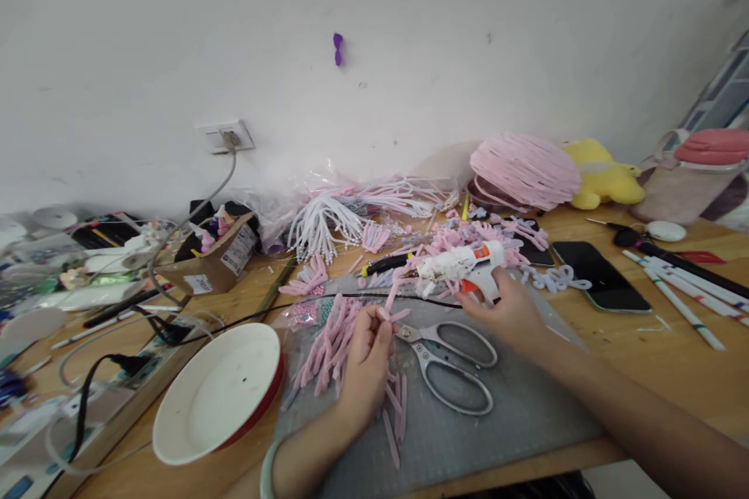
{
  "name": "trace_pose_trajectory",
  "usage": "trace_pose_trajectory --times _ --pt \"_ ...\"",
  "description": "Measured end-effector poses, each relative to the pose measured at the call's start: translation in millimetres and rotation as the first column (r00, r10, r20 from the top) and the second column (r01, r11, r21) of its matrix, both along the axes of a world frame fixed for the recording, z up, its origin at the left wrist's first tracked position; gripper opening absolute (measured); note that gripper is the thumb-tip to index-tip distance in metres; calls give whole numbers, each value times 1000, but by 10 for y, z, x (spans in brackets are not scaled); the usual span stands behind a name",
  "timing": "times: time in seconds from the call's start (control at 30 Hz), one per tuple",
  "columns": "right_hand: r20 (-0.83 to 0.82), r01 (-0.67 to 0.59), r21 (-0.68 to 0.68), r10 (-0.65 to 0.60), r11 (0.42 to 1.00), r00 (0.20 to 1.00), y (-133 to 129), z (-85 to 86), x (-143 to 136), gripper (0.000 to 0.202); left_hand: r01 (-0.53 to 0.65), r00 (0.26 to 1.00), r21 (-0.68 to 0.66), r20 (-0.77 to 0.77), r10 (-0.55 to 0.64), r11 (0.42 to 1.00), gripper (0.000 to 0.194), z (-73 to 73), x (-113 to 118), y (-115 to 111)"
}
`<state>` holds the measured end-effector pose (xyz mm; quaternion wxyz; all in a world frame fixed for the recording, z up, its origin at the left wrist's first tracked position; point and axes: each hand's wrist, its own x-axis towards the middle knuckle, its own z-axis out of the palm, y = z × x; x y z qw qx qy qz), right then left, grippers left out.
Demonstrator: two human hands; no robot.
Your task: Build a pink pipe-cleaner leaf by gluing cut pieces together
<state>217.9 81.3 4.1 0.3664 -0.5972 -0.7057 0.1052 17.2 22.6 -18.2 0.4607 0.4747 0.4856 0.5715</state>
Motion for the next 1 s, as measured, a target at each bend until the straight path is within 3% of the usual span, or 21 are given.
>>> trace_pose_trajectory --times 0.27,1.0 --pt "128 -84 59 76 995 989 -4 -65 25 25 -23 999 2 -25 23 1000 23 10 -4 0" --pt "199 -132 82 113 988 973 24 -142 59 22 -68 997 1 -49 68 998 23 7 4 0"
